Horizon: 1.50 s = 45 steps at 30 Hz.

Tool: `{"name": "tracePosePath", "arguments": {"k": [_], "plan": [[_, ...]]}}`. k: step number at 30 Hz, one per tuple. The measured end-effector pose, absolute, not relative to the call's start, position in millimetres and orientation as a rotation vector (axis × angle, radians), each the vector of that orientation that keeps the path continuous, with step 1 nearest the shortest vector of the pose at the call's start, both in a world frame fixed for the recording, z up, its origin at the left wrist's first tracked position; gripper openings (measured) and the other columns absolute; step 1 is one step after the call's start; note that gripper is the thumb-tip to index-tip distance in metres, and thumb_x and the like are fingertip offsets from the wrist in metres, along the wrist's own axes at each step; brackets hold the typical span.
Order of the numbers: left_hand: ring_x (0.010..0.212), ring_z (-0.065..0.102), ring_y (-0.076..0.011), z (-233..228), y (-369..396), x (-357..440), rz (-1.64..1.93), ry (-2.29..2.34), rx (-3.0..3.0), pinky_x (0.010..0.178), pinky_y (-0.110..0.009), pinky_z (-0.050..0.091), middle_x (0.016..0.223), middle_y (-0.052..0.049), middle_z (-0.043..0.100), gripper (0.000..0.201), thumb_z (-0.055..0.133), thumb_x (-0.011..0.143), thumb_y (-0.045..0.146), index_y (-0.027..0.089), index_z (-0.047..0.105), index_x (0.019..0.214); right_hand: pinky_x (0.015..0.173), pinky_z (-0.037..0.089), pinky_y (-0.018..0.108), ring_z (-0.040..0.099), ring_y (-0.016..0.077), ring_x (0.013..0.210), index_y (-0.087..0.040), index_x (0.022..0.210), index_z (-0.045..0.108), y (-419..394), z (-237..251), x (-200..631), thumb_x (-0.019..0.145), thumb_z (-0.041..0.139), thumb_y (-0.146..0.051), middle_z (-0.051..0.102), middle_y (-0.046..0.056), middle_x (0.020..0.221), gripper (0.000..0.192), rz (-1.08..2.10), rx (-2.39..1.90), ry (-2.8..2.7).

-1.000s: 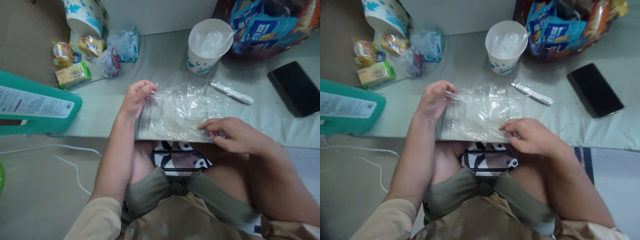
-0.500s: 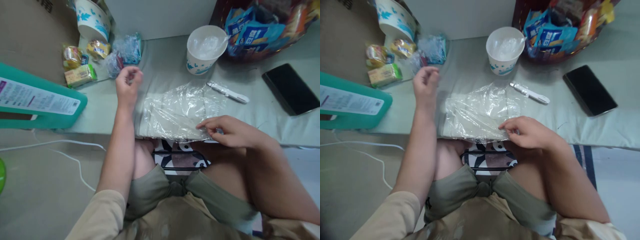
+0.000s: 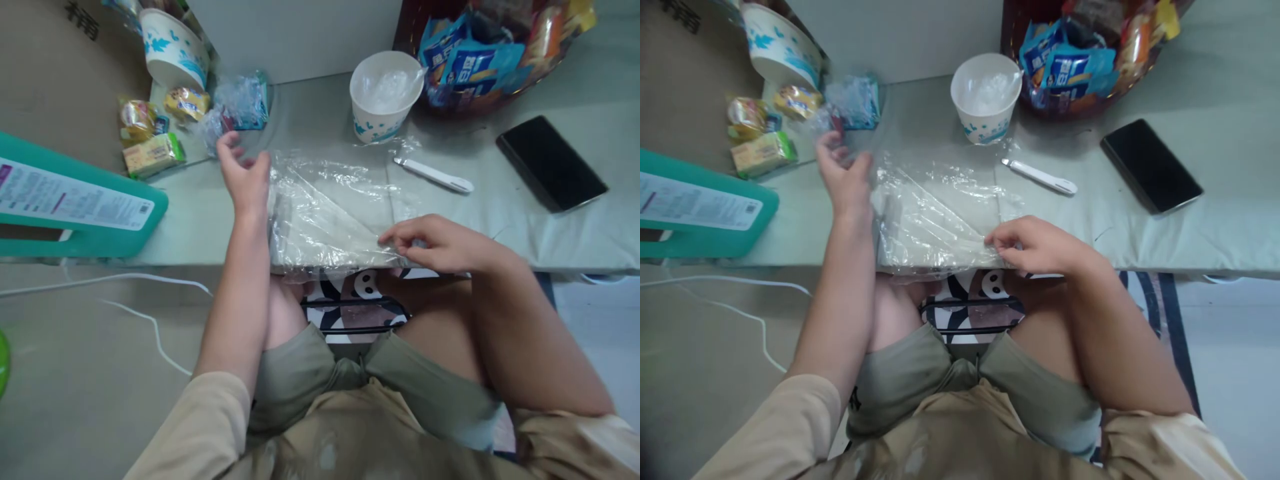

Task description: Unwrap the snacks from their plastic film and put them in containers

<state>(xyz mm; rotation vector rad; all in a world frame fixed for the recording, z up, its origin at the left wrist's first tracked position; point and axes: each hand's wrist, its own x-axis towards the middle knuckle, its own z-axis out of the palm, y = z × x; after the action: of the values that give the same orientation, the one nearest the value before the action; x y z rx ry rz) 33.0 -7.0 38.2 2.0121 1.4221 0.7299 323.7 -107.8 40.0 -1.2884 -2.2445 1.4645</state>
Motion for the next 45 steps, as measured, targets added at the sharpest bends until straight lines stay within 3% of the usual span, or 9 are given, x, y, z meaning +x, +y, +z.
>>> {"name": "tracePosePath", "arguments": {"k": [9, 13, 16, 20, 24, 29, 37, 42, 45], "plan": [[0.136, 0.058, -0.0384, 41.1, -122.7, 41.3, 0.271, 1.241, 2.42, 0.117, -0.054, 0.047, 0.142, -0.018, 0.066, 0.056, 0.078, 0.079, 0.038, 0.014, 0.07, 0.129, 0.088, 0.056, 0.043, 0.071, 0.0235, 0.087, -0.024, 0.082, 0.068, -99.1, 23.3, 319.2, 0.083, 0.064, -0.029, 0.074, 0.004, 0.086, 0.007, 1.014, -1.371, -1.669], [0.12, 0.07, -0.0293, 34.8, -126.0, 42.3, 0.511, 1.502, 2.236, 0.104, -0.045, 0.057, 0.126, -0.013, 0.076, 0.023, 0.058, 0.088, 0.019, 0.016, 0.079, 0.096, 0.081, 0.058, 0.039, 0.07, 0.0196, 0.079, -0.029, 0.108, 0.064, -88.1, 1.1, 320.8, 0.084, 0.069, -0.032, 0.065, -0.002, 0.075, 0.025, 1.008, -1.374, -1.255], [0.097, 0.075, -0.0222, 34.6, -109.9, 32.5, 0.815, 1.565, 1.891, 0.092, -0.037, 0.06, 0.101, -0.006, 0.081, 0.016, 0.062, 0.085, 0.023, 0.019, 0.076, 0.079, 0.085, 0.058, 0.038, 0.072, 0.0199, 0.091, -0.035, 0.124, 0.057, -86.0, -8.0, 325.3, 0.078, 0.078, -0.042, 0.07, -0.002, 0.086, 0.051, 1.066, -1.265, -1.07], [0.078, 0.074, -0.0193, 38.7, -86.4, 11.2, 0.891, 1.466, 1.502, 0.069, -0.03, 0.058, 0.079, -0.006, 0.078, 0.019, 0.069, 0.081, 0.036, 0.019, 0.075, 0.077, 0.088, 0.058, 0.039, 0.071, 0.0222, 0.1, -0.028, 0.1, 0.068, -92.8, -5.0, 323.4, 0.067, 0.09, -0.045, 0.075, 0.003, 0.102, 0.043, 1.215, -1.221, -1.213], [0.077, 0.074, -0.0203, 44.1, -76.7, -12.0, 0.712, 1.403, 1.388, 0.061, -0.028, 0.054, 0.081, -0.006, 0.077, 0.022, 0.076, 0.073, 0.041, 0.021, 0.073, 0.08, 0.093, 0.056, 0.037, 0.071, 0.0183, 0.091, -0.024, 0.076, 0.063, -92.6, -3.0, 316.7, 0.076, 0.085, -0.049, 0.073, 0.002, 0.087, 0.034, 1.218, -1.236, -1.203], [0.069, 0.068, -0.0173, 37.1, -70.8, -25.9, 0.646, 1.387, 1.453, 0.068, -0.03, 0.055, 0.069, -0.002, 0.07, 0.021, 0.08, 0.065, 0.036, 0.021, 0.068, 0.072, 0.081, 0.06, 0.036, 0.068, 0.0153, 0.069, -0.031, 0.099, 0.055, -78.3, -8.9, 321.6, 0.082, 0.073, -0.062, 0.064, -0.006, 0.073, 0.039, 1.168, -1.282, -0.987], [0.067, 0.068, -0.0171, 16.9, -52.4, -5.2, 1.143, 1.399, 1.039, 0.055, -0.028, 0.047, 0.079, -0.001, 0.07, 0.025, 0.068, 0.079, 0.037, 0.026, 0.046, 0.082, 0.082, 0.06, 0.038, 0.073, 0.0182, 0.081, -0.033, 0.124, 0.045, -85.3, -11.2, 312.5, 0.085, 0.072, -0.048, 0.068, -0.003, 0.086, 0.05, 1.124, -1.362, -1.16], [0.038, 0.039, -0.0113, 4.7, -49.2, -8.0, 1.07, 1.765, 1.167, 0.041, -0.026, 0.025, 0.05, 0.006, 0.052, 0.009, 0.059, 0.082, 0.022, 0.026, 0.051, 0.079, 0.053, 0.049, 0.031, 0.062, 0.0151, 0.059, -0.032, 0.129, 0.045, -78.3, -16.9, 304.0, 0.091, 0.065, -0.047, 0.069, 0.001, 0.093, 0.045, 0.926, -1.615, -1.291], [0.044, 0.045, -0.0139, -5.0, -46.4, -18.4, 0.976, 1.989, 1.391, 0.048, -0.027, 0.035, 0.048, 0.006, 0.048, 0.009, 0.064, 0.078, 0.019, 0.025, 0.058, 0.076, 0.062, 0.053, 0.035, 0.065, 0.0189, 0.067, -0.029, 0.131, 0.047, -74.9, -11.7, 300.7, 0.086, 0.068, -0.035, 0.07, 0.005, 0.102, 0.05, 0.756, -1.78, -1.362]]}}
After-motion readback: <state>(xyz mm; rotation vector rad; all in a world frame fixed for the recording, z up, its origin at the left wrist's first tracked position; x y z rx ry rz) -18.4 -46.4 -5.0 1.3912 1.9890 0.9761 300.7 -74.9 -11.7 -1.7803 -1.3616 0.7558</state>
